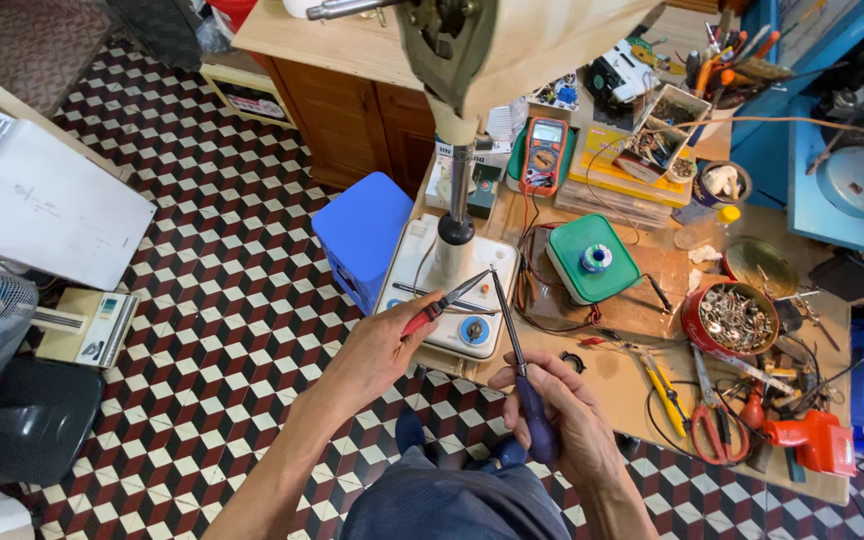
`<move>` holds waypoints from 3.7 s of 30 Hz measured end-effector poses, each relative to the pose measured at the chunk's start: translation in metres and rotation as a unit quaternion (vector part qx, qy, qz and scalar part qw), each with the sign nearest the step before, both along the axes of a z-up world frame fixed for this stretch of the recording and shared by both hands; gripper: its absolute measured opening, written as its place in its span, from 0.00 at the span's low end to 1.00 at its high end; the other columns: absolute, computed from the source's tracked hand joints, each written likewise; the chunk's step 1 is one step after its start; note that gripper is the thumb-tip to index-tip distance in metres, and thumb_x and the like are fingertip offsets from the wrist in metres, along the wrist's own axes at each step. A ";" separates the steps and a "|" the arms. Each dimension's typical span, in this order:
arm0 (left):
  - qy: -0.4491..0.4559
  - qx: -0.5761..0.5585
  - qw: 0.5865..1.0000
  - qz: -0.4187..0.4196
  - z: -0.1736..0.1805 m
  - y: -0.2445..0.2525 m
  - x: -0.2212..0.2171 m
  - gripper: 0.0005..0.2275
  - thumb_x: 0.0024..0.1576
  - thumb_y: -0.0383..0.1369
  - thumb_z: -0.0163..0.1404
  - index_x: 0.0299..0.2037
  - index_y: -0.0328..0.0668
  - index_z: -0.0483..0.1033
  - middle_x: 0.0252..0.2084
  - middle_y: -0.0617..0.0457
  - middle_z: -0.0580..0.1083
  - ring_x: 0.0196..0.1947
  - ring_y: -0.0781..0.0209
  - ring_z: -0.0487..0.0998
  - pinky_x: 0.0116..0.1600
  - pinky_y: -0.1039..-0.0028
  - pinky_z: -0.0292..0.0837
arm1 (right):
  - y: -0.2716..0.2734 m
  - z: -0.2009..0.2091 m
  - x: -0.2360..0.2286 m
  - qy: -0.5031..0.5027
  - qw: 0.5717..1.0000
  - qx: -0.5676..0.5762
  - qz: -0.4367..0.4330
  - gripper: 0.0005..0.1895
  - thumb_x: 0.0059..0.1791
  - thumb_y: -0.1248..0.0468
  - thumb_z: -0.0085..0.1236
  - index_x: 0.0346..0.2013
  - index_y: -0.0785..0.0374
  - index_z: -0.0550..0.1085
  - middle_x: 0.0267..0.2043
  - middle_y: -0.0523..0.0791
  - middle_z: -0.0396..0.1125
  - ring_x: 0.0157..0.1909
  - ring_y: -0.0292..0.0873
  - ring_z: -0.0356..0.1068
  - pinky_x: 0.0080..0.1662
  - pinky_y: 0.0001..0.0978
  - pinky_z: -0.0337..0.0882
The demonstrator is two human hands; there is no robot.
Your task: The person uses a screwdriver to remove screws from the base of a standing fan and then uses pliers to handle a small metal component from a parts container on the workbench.
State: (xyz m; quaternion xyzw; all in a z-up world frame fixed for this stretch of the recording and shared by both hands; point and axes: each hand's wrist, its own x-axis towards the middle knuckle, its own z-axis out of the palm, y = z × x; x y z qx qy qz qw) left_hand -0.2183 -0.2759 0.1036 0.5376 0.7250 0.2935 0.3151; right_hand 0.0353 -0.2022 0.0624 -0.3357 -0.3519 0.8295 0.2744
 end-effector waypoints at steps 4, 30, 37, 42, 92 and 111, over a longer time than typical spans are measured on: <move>-0.029 -0.024 0.999 0.027 -0.043 -0.004 0.008 0.16 0.63 0.38 0.47 0.58 0.41 0.73 0.31 0.43 0.79 0.27 0.53 0.80 0.35 0.64 0.75 | -0.007 -0.003 0.006 0.026 0.999 -0.015 -0.033 0.17 0.55 0.62 0.46 0.52 0.72 0.70 0.42 0.56 0.73 0.28 0.40 0.70 0.24 0.26 0.68; 0.120 0.048 0.961 -0.246 -0.325 0.160 0.231 0.26 0.46 0.33 0.62 0.55 0.39 0.69 0.54 0.44 0.69 0.57 0.43 0.67 0.58 0.56 0.65 | -0.013 -0.080 0.148 -0.034 0.937 -0.123 -0.324 0.21 0.53 0.65 0.50 0.59 0.72 0.72 0.38 0.55 0.72 0.32 0.46 0.73 0.29 0.33 0.73; -0.021 0.097 0.991 -0.089 -0.238 0.122 0.175 0.22 0.54 0.34 0.58 0.58 0.37 0.70 0.53 0.42 0.75 0.54 0.43 0.75 0.57 0.59 0.71 | -0.017 -0.057 0.112 -0.056 0.948 -0.104 -0.295 0.22 0.53 0.64 0.48 0.60 0.72 0.71 0.39 0.56 0.73 0.30 0.46 0.72 0.31 0.37 0.75; -0.241 0.047 0.965 0.091 -0.157 0.085 0.077 0.16 0.59 0.39 0.53 0.51 0.38 0.76 0.45 0.49 0.82 0.47 0.57 0.84 0.52 0.71 0.78 | -0.030 -0.035 0.041 -0.001 0.966 0.005 -0.259 0.21 0.53 0.64 0.46 0.59 0.70 0.71 0.38 0.57 0.73 0.26 0.47 0.73 0.28 0.39 0.76; -0.299 0.267 0.891 -0.214 0.023 0.189 -0.117 0.35 0.55 0.36 0.53 0.75 0.38 0.56 0.67 0.49 0.68 0.66 0.59 0.71 0.70 0.67 0.66 | -0.031 0.068 -0.154 -0.235 0.882 0.258 -0.316 0.22 0.51 0.65 0.55 0.60 0.63 0.74 0.22 0.48 0.67 0.17 0.36 0.63 0.21 0.28 0.60; -0.192 0.240 0.899 -0.311 0.101 0.199 -0.109 0.29 0.46 0.47 0.67 0.52 0.32 0.80 0.46 0.49 0.81 0.44 0.65 0.80 0.50 0.73 0.79 | -0.030 0.073 -0.163 -0.222 0.884 0.242 -0.333 0.23 0.49 0.65 0.56 0.59 0.63 0.75 0.19 0.44 0.67 0.15 0.34 0.62 0.20 0.27 0.61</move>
